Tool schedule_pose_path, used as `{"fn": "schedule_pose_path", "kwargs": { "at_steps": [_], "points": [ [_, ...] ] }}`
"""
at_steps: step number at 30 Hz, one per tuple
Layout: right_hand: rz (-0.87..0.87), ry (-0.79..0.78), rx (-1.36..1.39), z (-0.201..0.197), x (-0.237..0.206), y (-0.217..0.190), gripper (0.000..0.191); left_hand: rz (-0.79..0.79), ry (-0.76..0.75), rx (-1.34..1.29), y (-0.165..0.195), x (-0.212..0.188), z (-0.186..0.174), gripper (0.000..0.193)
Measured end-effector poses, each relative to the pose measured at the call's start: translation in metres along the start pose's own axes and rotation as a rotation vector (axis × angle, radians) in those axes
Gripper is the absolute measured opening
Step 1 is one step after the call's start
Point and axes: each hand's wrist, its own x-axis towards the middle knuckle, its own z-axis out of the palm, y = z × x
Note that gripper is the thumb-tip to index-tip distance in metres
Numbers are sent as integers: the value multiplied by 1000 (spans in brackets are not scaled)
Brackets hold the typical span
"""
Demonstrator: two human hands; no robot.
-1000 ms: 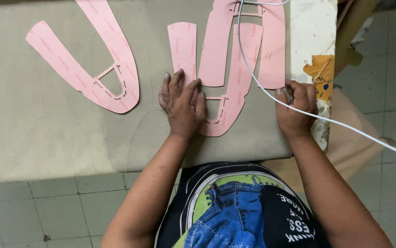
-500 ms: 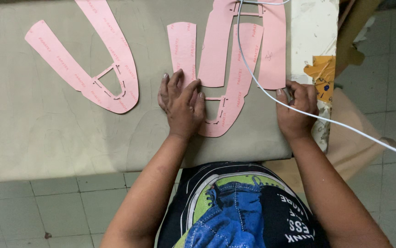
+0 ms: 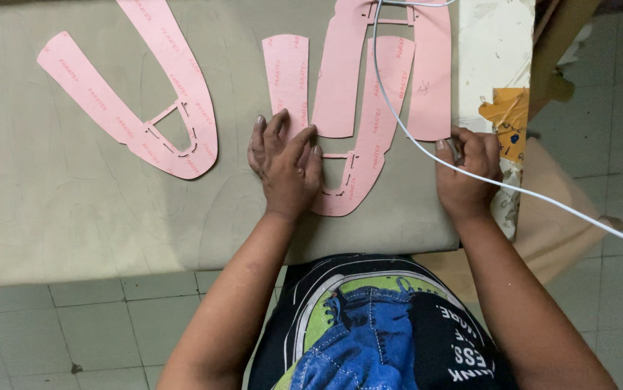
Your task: The person places pink shoe-pattern templates onto a large roll of beige material on a worktable. They adjust the templates' positions multiple times, then pick up another template and place it beside the first one, continuing to align and reposition the templates on the material.
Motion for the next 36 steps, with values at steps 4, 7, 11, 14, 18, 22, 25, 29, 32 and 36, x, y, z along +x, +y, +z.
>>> {"fn": "schedule_pose_path", "kwargs": {
  "at_steps": [4,7,11,14,18,22,25,29,32,36],
  "points": [
    [-11,1,-29,0,1,1,23,-2,2,-7,2,0,-1,30],
    [1,1,31,-1,0,-1,24,-4,1,-2,2,0,0,30],
    [40,-12,78,-3,0,-4,23,8,-10,-2,2,0,-1,28],
    [36,-4,75,-5,1,-6,23,16,-7,-7,3,-1,-2,28],
    [44,-3,65,-7,0,-8,21,18,-5,-1,4,-1,-3,29],
    [58,15,84,-8,0,-10,20,27,-12,5,4,-1,-3,29],
    [75,11,97,-8,1,-10,20,25,-15,6,4,-2,-4,28],
    [73,-2,86,-8,1,-9,21,28,-17,3,4,-2,-4,29],
    [108,2,96,-8,1,-9,21,28,-16,0,4,-1,-4,30],
    [38,17,60,-8,1,-8,20,30,-11,0,5,-1,-4,31]
  ]
}}
